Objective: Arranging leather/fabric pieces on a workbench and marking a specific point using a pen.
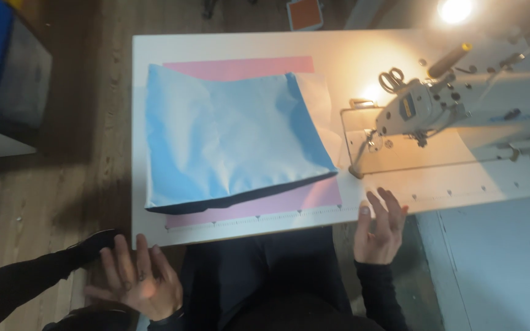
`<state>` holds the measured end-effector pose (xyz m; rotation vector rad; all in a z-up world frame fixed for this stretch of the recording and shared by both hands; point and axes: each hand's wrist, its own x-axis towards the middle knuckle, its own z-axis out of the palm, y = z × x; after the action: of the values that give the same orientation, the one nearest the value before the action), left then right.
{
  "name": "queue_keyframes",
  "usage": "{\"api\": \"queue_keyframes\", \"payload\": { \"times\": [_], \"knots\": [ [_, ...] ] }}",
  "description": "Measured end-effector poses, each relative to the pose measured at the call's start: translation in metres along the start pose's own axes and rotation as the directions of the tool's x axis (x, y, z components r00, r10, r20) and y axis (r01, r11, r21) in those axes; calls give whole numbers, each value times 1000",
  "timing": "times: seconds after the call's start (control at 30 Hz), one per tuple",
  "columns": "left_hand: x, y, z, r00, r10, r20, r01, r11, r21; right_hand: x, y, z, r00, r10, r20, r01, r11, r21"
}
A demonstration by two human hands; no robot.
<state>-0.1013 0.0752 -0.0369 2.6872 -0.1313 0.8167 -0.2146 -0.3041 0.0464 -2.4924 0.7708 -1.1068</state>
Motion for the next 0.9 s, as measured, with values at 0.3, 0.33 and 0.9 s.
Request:
{"api": "queue_keyframes", "payload": {
  "times": [0.3, 0.33, 0.9],
  "knots": [
    [12, -54, -40, 822, 478, -308, -372, 862, 344, 6, 17, -36, 903, -205, -377, 220, 975, -4],
    [10, -54, -37, 821, 480, -309, -375, 861, 343, 2, 27, -37, 903, -204, -379, 218, 976, -5],
    [55, 50, -29, 923, 125, 363, -159, 985, 65, 10, -15, -2, 915, -205, 349, 299, 923, -241]
  ]
}}
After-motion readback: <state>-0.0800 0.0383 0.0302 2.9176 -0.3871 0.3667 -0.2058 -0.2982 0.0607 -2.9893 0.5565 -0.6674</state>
